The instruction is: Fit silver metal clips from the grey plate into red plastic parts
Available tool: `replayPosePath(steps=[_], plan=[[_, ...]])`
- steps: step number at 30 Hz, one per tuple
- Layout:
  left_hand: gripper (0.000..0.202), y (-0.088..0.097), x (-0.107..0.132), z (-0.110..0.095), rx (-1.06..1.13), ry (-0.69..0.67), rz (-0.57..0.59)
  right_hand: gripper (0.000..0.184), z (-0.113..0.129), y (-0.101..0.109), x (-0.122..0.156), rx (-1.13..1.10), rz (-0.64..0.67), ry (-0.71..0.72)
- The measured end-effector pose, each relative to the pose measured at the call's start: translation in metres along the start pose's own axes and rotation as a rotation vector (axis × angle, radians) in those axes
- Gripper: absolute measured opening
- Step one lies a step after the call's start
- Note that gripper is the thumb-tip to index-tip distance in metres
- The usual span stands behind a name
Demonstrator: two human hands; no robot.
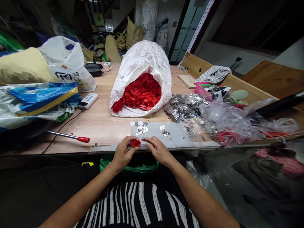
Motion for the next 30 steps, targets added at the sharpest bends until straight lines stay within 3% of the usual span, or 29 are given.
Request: replayPosePath(steps=[5,11,22,30], plan=[[0.029,-0.002,-0.012,0.013,-0.145,-0.006,0.130,0.020,-0.001,0.000,0.005,0.188,-0.039,0.029],[0.034,-0.011,-0.020,0.016,-0.171,-0.052,0.224,0.013,0.007,-0.003,0.006,0.296,-0.056,0.088],[0.038,-0.010,-0.020,0.025,-0.137,-0.038,0.235,0.014,0.006,-0.008,0.004,0.370,-0.074,0.126],[0.037,-0.010,-0.019,0.025,-0.095,-0.023,0.212,0.014,0.016,-0.019,0.006,0.566,-0.140,-0.020]])
Point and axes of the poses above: each hand's wrist, its own x-axis away from the middle knuckle, its own y-axis out of the back of the hand, z = x × y, the point moved 9 cm from there along -x, towards the middle knuckle, and after that the axes turned 10 degrees about -y, right-handed, at the moved point
